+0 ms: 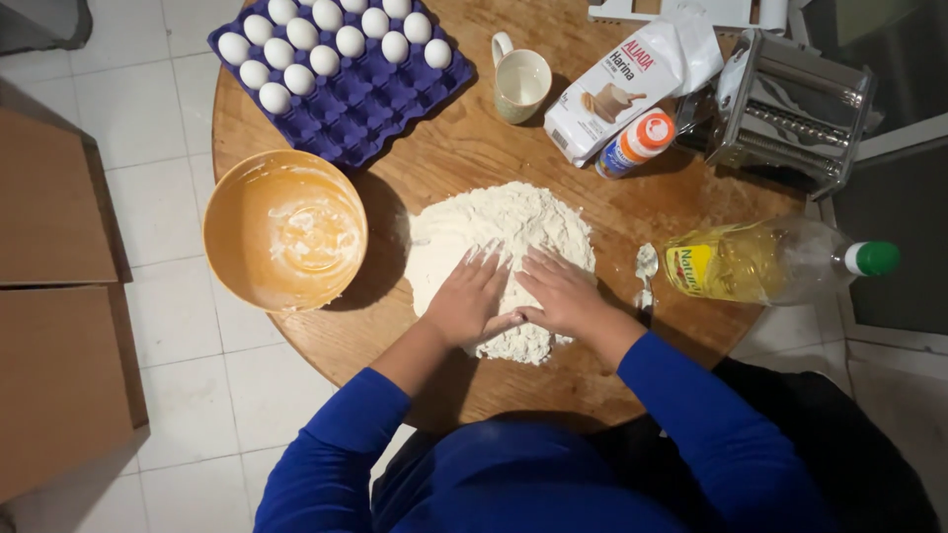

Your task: Mix flour, eggs, and oil in a bowl and on a table to prepare dough.

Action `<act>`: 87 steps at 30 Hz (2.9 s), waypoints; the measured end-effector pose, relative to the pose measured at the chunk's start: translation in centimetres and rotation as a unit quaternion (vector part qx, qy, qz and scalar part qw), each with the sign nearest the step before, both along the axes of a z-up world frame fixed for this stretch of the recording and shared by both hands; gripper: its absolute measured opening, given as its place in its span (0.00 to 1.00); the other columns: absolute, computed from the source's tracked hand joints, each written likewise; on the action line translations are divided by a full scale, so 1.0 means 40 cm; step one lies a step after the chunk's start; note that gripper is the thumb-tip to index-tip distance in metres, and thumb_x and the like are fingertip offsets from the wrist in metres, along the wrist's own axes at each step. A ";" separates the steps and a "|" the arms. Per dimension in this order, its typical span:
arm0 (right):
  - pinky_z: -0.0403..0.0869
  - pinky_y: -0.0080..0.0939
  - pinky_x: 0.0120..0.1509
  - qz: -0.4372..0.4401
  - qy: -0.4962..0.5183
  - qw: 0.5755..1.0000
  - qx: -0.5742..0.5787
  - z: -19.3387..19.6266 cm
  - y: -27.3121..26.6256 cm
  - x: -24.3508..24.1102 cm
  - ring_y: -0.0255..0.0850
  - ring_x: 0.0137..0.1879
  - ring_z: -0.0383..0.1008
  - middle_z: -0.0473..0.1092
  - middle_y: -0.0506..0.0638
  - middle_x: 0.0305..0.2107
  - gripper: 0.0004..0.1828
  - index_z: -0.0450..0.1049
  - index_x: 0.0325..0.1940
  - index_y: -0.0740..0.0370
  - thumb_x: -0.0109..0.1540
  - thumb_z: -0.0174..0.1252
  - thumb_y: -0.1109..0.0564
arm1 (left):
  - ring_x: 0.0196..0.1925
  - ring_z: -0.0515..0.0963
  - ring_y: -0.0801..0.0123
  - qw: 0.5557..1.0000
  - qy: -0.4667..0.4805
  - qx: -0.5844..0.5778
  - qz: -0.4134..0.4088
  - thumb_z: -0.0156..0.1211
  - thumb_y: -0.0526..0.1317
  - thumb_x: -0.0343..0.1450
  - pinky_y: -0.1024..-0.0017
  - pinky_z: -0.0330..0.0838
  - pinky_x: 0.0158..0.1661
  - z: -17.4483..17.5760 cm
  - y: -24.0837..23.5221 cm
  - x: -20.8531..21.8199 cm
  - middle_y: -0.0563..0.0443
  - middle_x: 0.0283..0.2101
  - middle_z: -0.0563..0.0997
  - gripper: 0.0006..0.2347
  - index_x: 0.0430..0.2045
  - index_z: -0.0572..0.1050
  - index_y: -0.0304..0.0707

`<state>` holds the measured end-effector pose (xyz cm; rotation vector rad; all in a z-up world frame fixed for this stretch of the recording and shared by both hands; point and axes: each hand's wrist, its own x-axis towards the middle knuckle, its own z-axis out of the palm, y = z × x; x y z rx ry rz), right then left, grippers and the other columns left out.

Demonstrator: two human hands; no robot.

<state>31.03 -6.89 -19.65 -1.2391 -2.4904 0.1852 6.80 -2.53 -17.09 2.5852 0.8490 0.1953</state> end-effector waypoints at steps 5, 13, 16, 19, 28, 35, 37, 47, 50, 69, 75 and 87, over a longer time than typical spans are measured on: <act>0.61 0.58 0.77 0.004 -0.020 1.000 0.002 0.007 0.023 -0.006 0.56 0.64 0.71 0.75 0.61 0.49 0.34 0.77 0.51 0.61 0.60 0.54 0.29 | 0.73 0.61 0.46 0.992 0.121 -0.017 -0.020 0.27 0.76 0.69 0.51 0.40 0.74 0.015 0.021 0.005 0.34 0.70 0.64 0.45 0.68 0.61 0.34; 0.68 0.54 0.72 -0.005 0.044 0.999 -0.024 0.057 0.085 0.040 0.53 0.59 0.76 0.78 0.57 0.44 0.24 0.80 0.48 0.60 0.63 0.58 0.37 | 0.51 0.79 0.47 0.985 -0.154 0.081 0.014 0.50 0.66 0.72 0.51 0.66 0.59 -0.008 0.064 -0.021 0.38 0.47 0.79 0.30 0.49 0.77 0.36; 0.68 0.53 0.71 -0.058 0.079 0.995 0.003 0.009 0.118 0.082 0.52 0.62 0.73 0.77 0.55 0.47 0.19 0.80 0.49 0.60 0.65 0.59 0.44 | 0.50 0.78 0.46 0.970 -0.210 0.120 0.026 0.52 0.61 0.74 0.51 0.70 0.53 0.016 0.100 -0.044 0.38 0.45 0.78 0.23 0.42 0.77 0.38; 0.69 0.55 0.71 -0.076 0.132 0.988 0.008 0.044 0.185 0.085 0.55 0.63 0.73 0.76 0.59 0.49 0.18 0.80 0.50 0.64 0.66 0.60 0.47 | 0.62 0.73 0.42 0.986 -0.118 0.082 0.087 0.54 0.64 0.70 0.46 0.62 0.64 0.022 0.166 -0.058 0.33 0.56 0.76 0.30 0.55 0.71 0.36; 0.68 0.51 0.71 -0.202 0.313 0.912 -0.173 -0.035 0.189 0.037 0.53 0.64 0.72 0.75 0.59 0.53 0.17 0.78 0.56 0.63 0.68 0.60 0.51 | 0.65 0.70 0.36 0.957 -0.187 -0.172 0.138 0.49 0.55 0.77 0.44 0.60 0.65 -0.097 0.197 0.017 0.27 0.60 0.73 0.28 0.67 0.62 0.35; 0.69 0.58 0.69 -0.097 0.259 0.946 -0.170 -0.026 0.110 0.041 0.59 0.61 0.73 0.75 0.65 0.51 0.22 0.78 0.54 0.69 0.62 0.65 0.50 | 0.67 0.70 0.40 0.953 -0.194 -0.217 0.084 0.48 0.59 0.76 0.47 0.58 0.69 -0.164 0.128 0.047 0.29 0.59 0.74 0.28 0.62 0.68 0.35; 0.68 0.58 0.69 -0.072 0.207 0.963 -0.155 -0.009 0.067 0.036 0.59 0.62 0.73 0.75 0.65 0.52 0.22 0.78 0.54 0.68 0.63 0.64 0.49 | 0.66 0.70 0.36 0.970 -0.183 -0.159 0.032 0.49 0.57 0.76 0.45 0.57 0.69 -0.114 0.094 0.026 0.25 0.58 0.74 0.27 0.60 0.70 0.30; 0.60 0.58 0.77 0.004 -0.024 0.999 -0.036 0.047 0.027 -0.006 0.54 0.65 0.71 0.75 0.59 0.50 0.39 0.77 0.52 0.62 0.62 0.51 0.24 | 0.70 0.67 0.46 0.995 -0.070 0.070 -0.022 0.44 0.70 0.71 0.50 0.50 0.71 -0.034 0.022 -0.032 0.32 0.61 0.74 0.39 0.62 0.68 0.29; 0.62 0.57 0.76 -0.021 0.015 0.999 -0.029 0.092 0.035 0.003 0.55 0.65 0.71 0.75 0.59 0.51 0.36 0.78 0.51 0.63 0.62 0.54 0.28 | 0.71 0.64 0.42 0.996 -0.081 0.027 -0.003 0.41 0.70 0.72 0.47 0.49 0.71 0.052 0.049 -0.039 0.30 0.64 0.71 0.40 0.63 0.67 0.29; 0.54 0.54 0.80 -0.289 0.160 0.916 -0.227 0.080 0.110 0.097 0.62 0.74 0.57 0.59 0.75 0.66 0.30 0.62 0.69 0.75 0.73 0.38 0.47 | 0.74 0.59 0.37 0.982 -0.068 -0.177 -0.027 0.32 0.64 0.76 0.49 0.44 0.74 0.153 0.312 0.162 0.23 0.69 0.64 0.36 0.70 0.58 0.32; 0.57 0.53 0.78 -0.222 0.178 0.932 -0.225 -0.069 0.149 0.151 0.56 0.74 0.60 0.65 0.65 0.64 0.25 0.68 0.66 0.66 0.74 0.35 0.50 | 0.66 0.72 0.44 0.958 -0.134 -0.239 -0.080 0.40 0.67 0.75 0.52 0.61 0.69 -0.186 0.302 0.185 0.33 0.58 0.77 0.33 0.58 0.73 0.37; 0.65 0.59 0.72 -0.076 0.210 0.960 -0.167 -0.043 0.009 0.038 0.65 0.66 0.67 0.69 0.75 0.56 0.29 0.71 0.58 0.75 0.65 0.56 0.45 | 0.61 0.76 0.41 0.968 -0.201 -0.031 -0.149 0.54 0.65 0.71 0.47 0.61 0.67 -0.046 0.105 -0.018 0.30 0.55 0.78 0.34 0.58 0.72 0.30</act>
